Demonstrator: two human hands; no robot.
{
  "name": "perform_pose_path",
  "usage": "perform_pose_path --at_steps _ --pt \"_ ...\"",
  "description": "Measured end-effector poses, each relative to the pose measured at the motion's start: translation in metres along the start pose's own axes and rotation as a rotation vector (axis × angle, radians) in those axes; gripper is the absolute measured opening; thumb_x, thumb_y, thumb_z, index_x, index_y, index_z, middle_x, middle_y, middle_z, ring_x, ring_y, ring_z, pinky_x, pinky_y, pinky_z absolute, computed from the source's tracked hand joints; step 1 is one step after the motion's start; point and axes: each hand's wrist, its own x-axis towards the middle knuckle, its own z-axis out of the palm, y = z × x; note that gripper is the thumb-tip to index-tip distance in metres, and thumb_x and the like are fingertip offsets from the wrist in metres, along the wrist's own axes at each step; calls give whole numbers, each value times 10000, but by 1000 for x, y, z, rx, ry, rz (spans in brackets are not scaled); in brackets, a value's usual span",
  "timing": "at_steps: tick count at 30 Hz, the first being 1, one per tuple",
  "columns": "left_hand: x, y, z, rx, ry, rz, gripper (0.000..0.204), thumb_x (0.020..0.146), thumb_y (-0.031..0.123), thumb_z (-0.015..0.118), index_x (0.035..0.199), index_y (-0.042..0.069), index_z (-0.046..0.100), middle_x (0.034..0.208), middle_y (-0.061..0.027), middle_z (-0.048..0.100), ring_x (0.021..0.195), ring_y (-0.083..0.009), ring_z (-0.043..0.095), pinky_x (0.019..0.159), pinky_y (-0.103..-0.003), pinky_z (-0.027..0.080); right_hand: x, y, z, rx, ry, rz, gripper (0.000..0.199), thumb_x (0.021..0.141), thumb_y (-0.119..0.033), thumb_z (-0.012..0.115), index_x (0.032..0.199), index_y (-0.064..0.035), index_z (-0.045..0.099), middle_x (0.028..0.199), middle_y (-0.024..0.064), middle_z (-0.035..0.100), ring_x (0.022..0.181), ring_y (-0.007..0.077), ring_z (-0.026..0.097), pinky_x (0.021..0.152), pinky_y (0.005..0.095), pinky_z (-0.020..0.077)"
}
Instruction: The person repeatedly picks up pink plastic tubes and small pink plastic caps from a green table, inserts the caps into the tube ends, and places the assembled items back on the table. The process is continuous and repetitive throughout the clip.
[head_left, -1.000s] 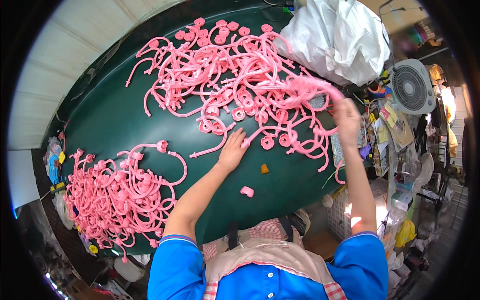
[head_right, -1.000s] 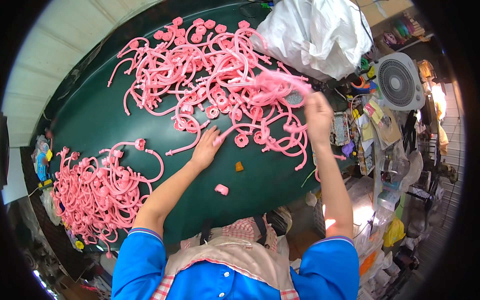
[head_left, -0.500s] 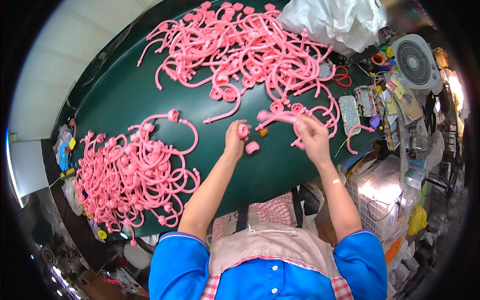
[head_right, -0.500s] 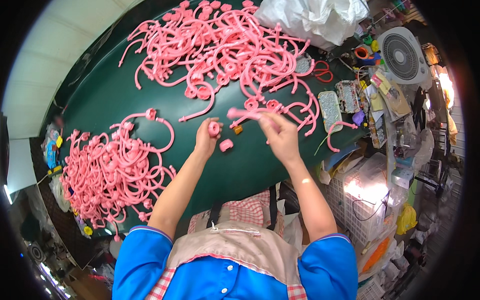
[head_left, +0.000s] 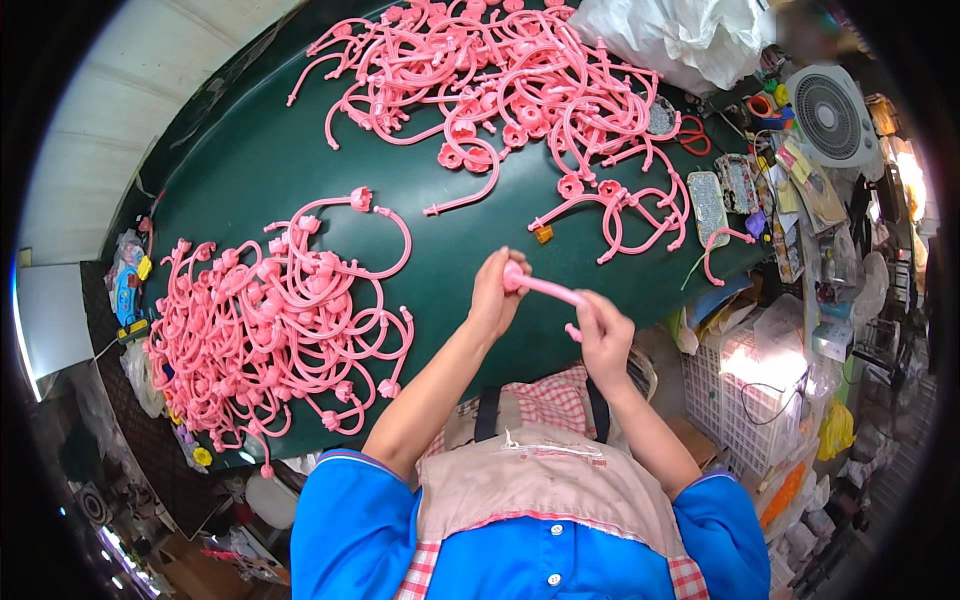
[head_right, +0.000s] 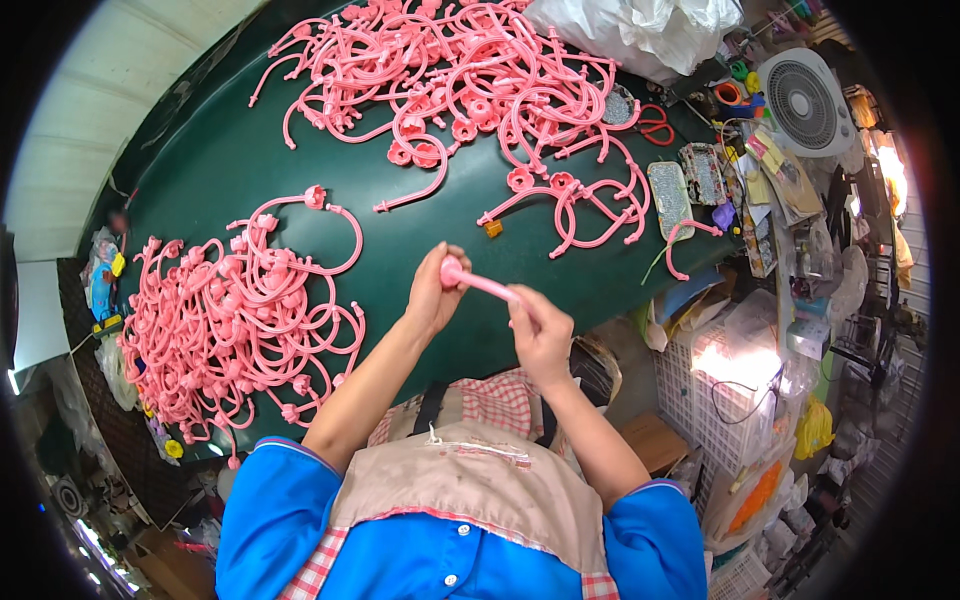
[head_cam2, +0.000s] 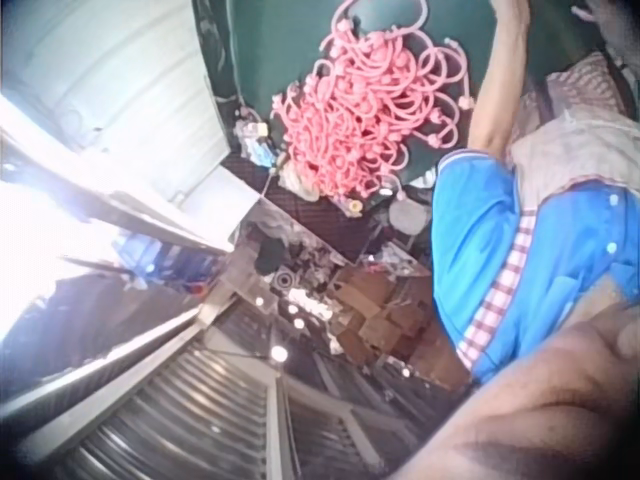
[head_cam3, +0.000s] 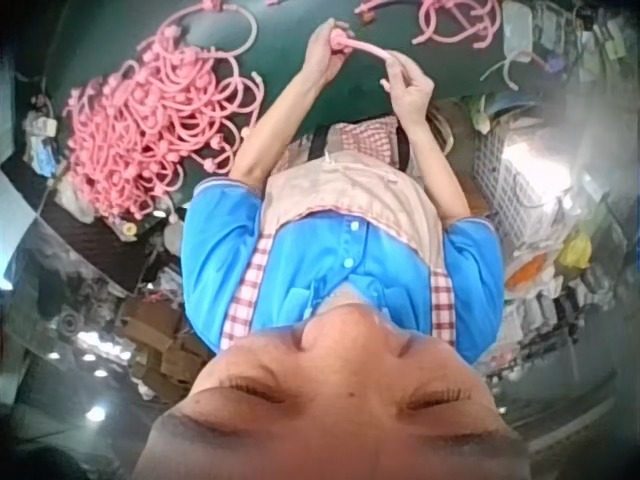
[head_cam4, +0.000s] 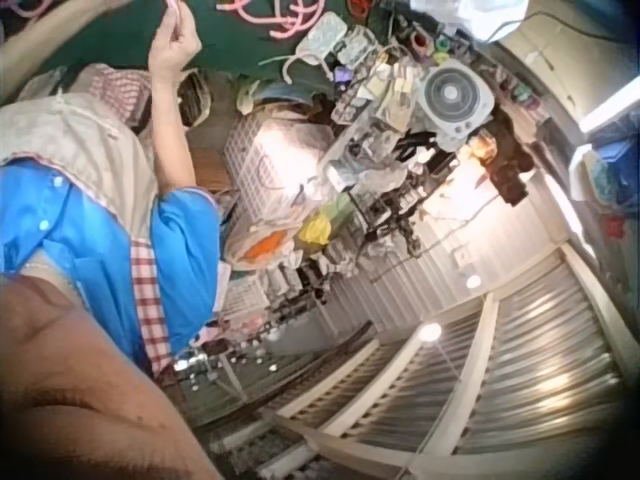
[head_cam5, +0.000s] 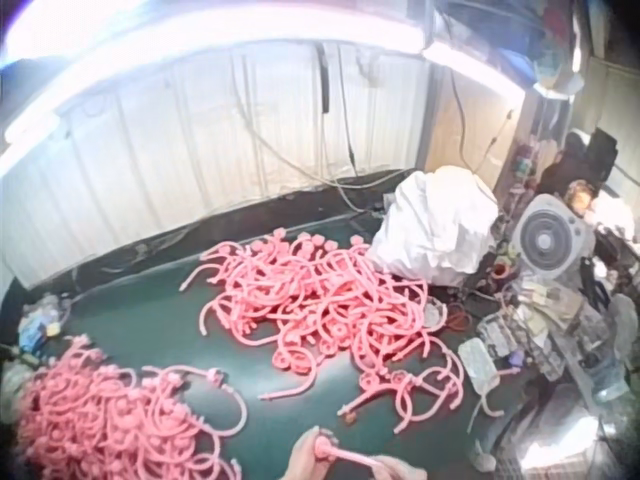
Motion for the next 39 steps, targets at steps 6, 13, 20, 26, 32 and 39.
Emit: perform_pose_path --at_steps 6,13,20,26,32,39 --pt "-16 28 -114 1390 -288 370 326 883 157 721 1188 44 698 1045 -147 659 1001 -254 626 931 -376 503 4 56 3 -348 -689 -311 226 832 -96 727 1053 -52 738 1076 111 685 985 302 651 925 416 532" --pt "15 6 -57 1943 20 460 472 788 141 805 1233 133 647 1375 -131 503 1117 -355 541 902 -438 544 204 120 -16 -1077 10 -456 494 784 -108 770 1260 -132 640 1221 75 620 1197 290 539 1048 499 394" --pt "69 26 -55 173 125 -142 178 894 209 610 956 43 629 892 -108 645 676 -184 573 532 -294 443 210 40 -16 -741 -175 -470 258 858 -168 762 1105 -94 751 977 74 736 948 296 677 1032 490 445" --pt "53 51 25 -646 287 -231 287 869 332 638 840 46 623 789 -94 575 706 -204 517 616 -325 449 112 -30 -6 -401 -349 -263 254 936 -233 742 1150 -95 742 930 128 750 769 302 729 661 384 580" --pt "21 45 0 -319 -397 -278 388 965 368 492 798 24 556 686 -69 422 600 -164 360 512 -298 308 66 -39 18 -335 -399 -9 194 968 -247 692 1090 -112 758 648 111 655 583 288 678 546 374 517" --pt "-38 113 -55 351 -457 -235 397 949 389 553 792 25 570 713 -53 508 690 -175 452 645 -340 375 40 25 58 -206 -718 -39 403 1027 -373 586 1325 -111 658 1127 198 614 1053 320 649 949 415 505"
